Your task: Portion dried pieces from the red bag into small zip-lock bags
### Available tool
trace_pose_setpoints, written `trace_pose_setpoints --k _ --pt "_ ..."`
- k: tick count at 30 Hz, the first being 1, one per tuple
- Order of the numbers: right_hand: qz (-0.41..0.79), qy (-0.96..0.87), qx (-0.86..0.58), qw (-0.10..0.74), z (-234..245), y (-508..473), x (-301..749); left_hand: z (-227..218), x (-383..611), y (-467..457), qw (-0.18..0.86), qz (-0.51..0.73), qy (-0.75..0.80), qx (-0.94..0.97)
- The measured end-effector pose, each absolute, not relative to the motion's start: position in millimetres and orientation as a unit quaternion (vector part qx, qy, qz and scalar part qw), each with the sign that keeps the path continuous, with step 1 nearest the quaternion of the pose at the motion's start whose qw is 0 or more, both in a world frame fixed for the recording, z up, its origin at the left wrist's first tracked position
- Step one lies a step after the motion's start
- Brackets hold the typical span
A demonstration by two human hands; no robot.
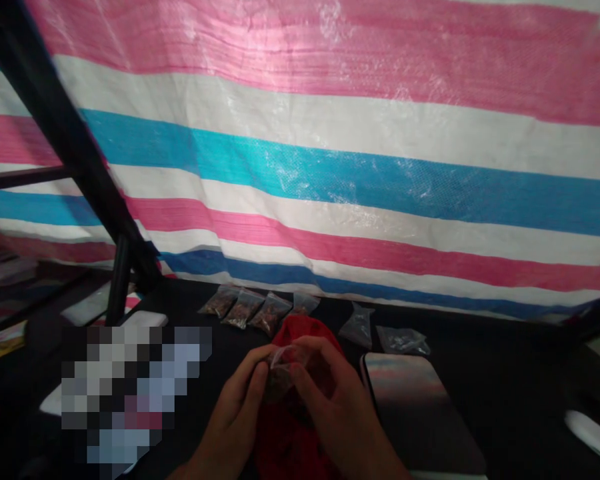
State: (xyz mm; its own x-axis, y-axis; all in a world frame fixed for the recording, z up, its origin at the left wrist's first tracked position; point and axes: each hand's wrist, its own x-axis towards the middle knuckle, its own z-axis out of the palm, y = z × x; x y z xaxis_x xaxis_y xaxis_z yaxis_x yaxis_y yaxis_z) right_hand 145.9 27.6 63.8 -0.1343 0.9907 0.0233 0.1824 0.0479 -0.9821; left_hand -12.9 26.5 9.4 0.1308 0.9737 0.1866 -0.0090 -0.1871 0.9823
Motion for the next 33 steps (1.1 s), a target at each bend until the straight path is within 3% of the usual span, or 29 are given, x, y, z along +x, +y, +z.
trace_pose_setpoints --k 5,11,33 --pt "0.456 -0.538 -0.552 0.444 55.5 26.3 148.3 2.6 -16.0 26.9 0.482 0.467 0.383 0.634" --pt "0.465 -0.518 -0.554 0.457 46.0 25.4 150.8 -1.2 -9.4 27.6 0.569 0.442 0.401 0.565" --pt "0.43 -0.562 -0.551 0.443 32.1 19.0 147.1 0.8 -10.7 30.4 0.583 0.476 0.396 0.526"
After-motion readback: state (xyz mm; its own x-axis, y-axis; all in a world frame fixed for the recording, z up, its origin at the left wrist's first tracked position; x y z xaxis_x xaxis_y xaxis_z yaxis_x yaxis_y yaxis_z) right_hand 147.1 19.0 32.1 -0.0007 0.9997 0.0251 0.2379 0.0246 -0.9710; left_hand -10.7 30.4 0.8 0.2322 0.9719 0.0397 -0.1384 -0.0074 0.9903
